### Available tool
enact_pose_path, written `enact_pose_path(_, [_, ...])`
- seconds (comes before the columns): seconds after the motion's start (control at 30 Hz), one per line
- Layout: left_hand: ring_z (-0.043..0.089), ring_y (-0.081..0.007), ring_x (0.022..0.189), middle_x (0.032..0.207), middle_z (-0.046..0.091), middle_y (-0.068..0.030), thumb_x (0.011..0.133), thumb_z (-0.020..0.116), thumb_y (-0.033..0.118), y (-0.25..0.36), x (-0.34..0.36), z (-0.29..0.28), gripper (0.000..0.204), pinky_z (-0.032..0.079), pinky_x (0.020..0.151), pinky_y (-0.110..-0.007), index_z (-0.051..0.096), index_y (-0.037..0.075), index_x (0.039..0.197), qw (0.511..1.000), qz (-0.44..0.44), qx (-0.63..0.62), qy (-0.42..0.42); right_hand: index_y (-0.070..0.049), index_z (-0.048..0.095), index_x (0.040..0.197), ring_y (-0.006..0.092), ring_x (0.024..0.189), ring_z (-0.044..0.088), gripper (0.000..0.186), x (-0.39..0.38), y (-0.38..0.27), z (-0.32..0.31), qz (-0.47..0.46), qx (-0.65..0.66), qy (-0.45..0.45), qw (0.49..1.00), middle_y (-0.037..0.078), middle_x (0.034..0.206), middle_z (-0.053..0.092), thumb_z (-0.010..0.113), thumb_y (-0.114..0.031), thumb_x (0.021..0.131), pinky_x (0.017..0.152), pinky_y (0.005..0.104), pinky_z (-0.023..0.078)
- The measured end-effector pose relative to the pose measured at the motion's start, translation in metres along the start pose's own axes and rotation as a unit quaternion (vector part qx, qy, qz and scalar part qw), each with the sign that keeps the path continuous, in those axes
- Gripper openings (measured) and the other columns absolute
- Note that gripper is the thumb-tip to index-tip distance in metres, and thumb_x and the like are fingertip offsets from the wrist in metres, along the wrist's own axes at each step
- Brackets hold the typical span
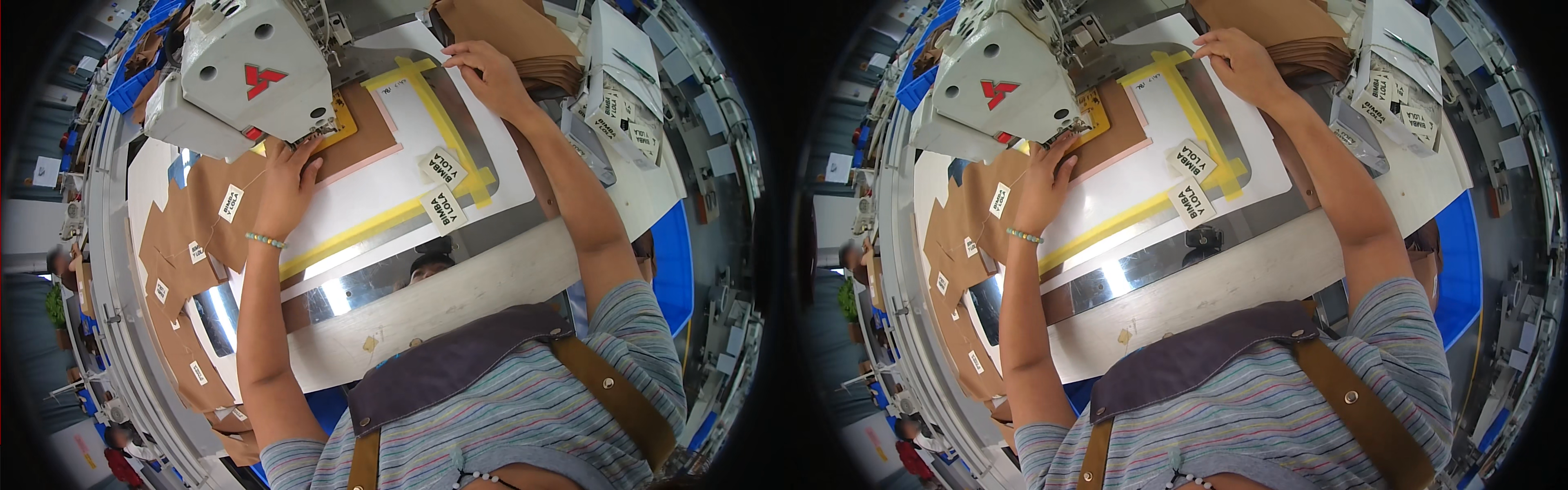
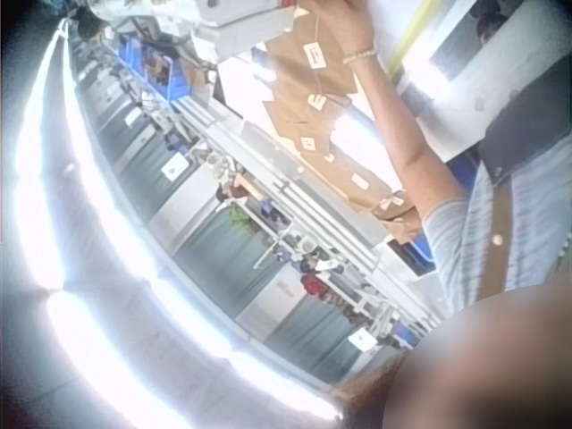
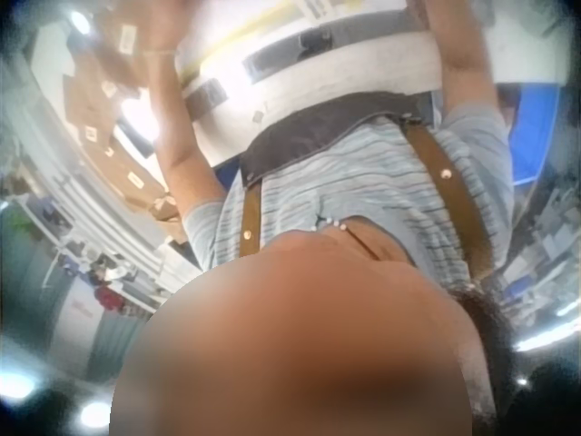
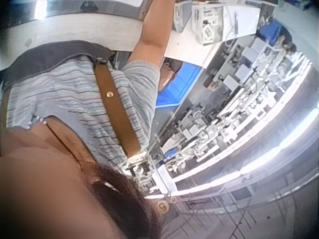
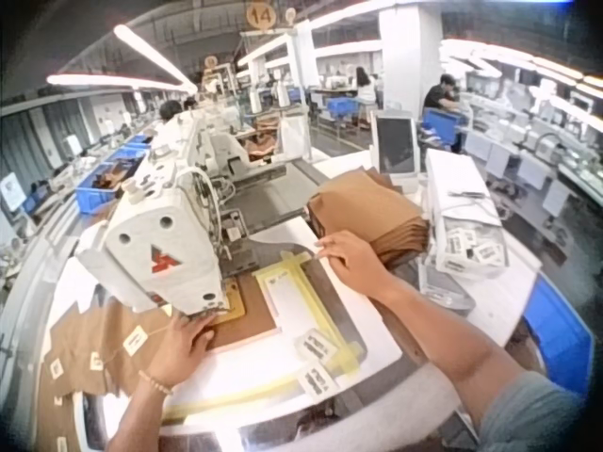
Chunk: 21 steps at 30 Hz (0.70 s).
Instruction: Sewing brand labels onto square pieces of material using an industrial sewing machine.
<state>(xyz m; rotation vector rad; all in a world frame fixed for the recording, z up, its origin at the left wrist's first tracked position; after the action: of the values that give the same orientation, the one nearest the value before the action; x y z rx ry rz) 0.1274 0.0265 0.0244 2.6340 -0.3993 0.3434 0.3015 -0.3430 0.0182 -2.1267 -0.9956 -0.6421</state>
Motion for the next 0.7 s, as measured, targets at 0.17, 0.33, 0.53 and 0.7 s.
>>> enact_pose_path(0.17, [0.060,-0.0409,0.130,0.146,0.062,-0.0190,0.103,0.069,0.012,-0.011,-0.017,-0.006,0.044,0.049,0.113,-0.043,0.064,0.003,0.146,0.997,-0.080,-0.004,0.023,-0.006,0.081,0.108,0.0251,0.121,0.068,0.020,-0.005,-0.002,-0.007,-0.004,0.002,0.013,1.000,0.004,0.128,0.077,0.063,-0.002,0.098,0.100,0.0389,0.057])
enact_pose_path(0.33, [0.059,-0.0378,0.136,0.150,0.058,-0.0194,0.099,0.077,0.016,-0.046,-0.027,-0.017,0.053,0.048,0.115,-0.043,0.061,0.000,0.146,0.994,-0.097,0.001,0.057,-0.007,0.082,0.111,0.0260,0.106,0.072,0.021,0.017,-0.069,-0.031,-0.026,0.132,-0.002,0.991,0.007,0.118,0.079,0.065,-0.003,0.099,0.091,0.0331,0.058])
enact_pose_path(0.53, [0.048,-0.0353,0.148,0.159,0.053,-0.0145,0.090,0.087,0.032,-0.074,-0.041,-0.018,0.067,0.040,0.123,-0.048,0.065,0.004,0.146,0.994,-0.096,0.017,0.046,-0.020,0.081,0.113,0.0115,0.083,0.068,0.018,-0.004,-0.240,-0.128,-0.304,0.277,0.068,0.909,-0.008,0.098,0.076,0.072,-0.029,0.102,0.073,0.0260,0.055])
enact_pose_path(0.7, [0.045,-0.0341,0.151,0.160,0.053,-0.0136,0.086,0.091,0.038,-0.075,-0.035,-0.012,0.073,0.037,0.124,-0.049,0.066,0.008,0.148,0.994,-0.094,0.034,0.043,-0.027,0.076,0.121,0.0010,0.080,0.065,0.019,-0.021,-0.264,-0.159,-0.349,0.352,0.112,0.861,-0.018,0.103,0.075,0.070,-0.037,0.106,0.068,0.0203,0.056])
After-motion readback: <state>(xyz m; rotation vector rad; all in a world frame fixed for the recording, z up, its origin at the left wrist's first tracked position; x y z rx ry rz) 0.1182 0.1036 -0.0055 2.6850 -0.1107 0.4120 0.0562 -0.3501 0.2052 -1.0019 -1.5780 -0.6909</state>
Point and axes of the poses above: each hand's wrist, its own x-axis towards the middle knuckle, its own z-axis out of the palm, y = z × x, the point moved 2 cm from there along x, towards the middle knuckle
